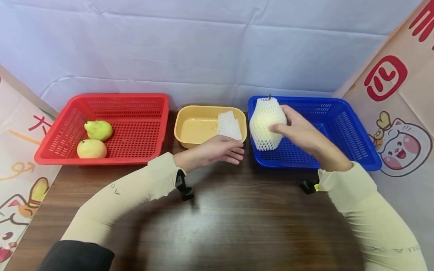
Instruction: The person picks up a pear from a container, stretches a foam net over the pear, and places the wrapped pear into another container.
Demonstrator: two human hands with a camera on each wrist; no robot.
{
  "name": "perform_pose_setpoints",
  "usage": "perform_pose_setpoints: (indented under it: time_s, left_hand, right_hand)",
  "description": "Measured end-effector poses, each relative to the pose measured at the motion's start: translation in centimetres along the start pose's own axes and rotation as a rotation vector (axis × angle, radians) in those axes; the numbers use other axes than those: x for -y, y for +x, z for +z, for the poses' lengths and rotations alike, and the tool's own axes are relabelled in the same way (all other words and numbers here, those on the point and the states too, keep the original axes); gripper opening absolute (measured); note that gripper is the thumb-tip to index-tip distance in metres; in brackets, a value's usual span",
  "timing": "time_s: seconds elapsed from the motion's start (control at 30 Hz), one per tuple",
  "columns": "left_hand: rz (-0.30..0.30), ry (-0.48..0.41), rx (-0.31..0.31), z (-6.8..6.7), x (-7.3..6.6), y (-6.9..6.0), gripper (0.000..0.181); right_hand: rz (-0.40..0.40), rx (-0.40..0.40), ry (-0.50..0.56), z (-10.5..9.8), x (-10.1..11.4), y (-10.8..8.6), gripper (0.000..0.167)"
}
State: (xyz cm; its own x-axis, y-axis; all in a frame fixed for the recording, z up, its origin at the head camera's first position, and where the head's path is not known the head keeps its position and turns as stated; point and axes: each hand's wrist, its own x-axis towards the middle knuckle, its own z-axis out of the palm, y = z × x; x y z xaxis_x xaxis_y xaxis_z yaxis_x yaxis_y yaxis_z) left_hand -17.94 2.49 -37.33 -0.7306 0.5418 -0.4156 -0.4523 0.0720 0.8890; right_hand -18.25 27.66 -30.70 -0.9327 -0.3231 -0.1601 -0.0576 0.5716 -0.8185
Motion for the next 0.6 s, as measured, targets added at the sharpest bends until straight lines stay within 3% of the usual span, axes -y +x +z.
perform_pose_setpoints:
  time_s: [0.23, 0.6]
  left_hand:
    - [-0.040, 0.000, 0.063, 1.7, 0.3, 1.6, 0.042]
    - [-0.075, -0.038, -0.019, 2.7, 0.5, 2.8, 0.011]
  right_hand:
    - [0.125, 0.041, -0.201, -3.8, -0.5, 1.5, 0.062]
    - [0.210, 0.086, -0.238, -6.6, -2.3, 4.5, 0.071]
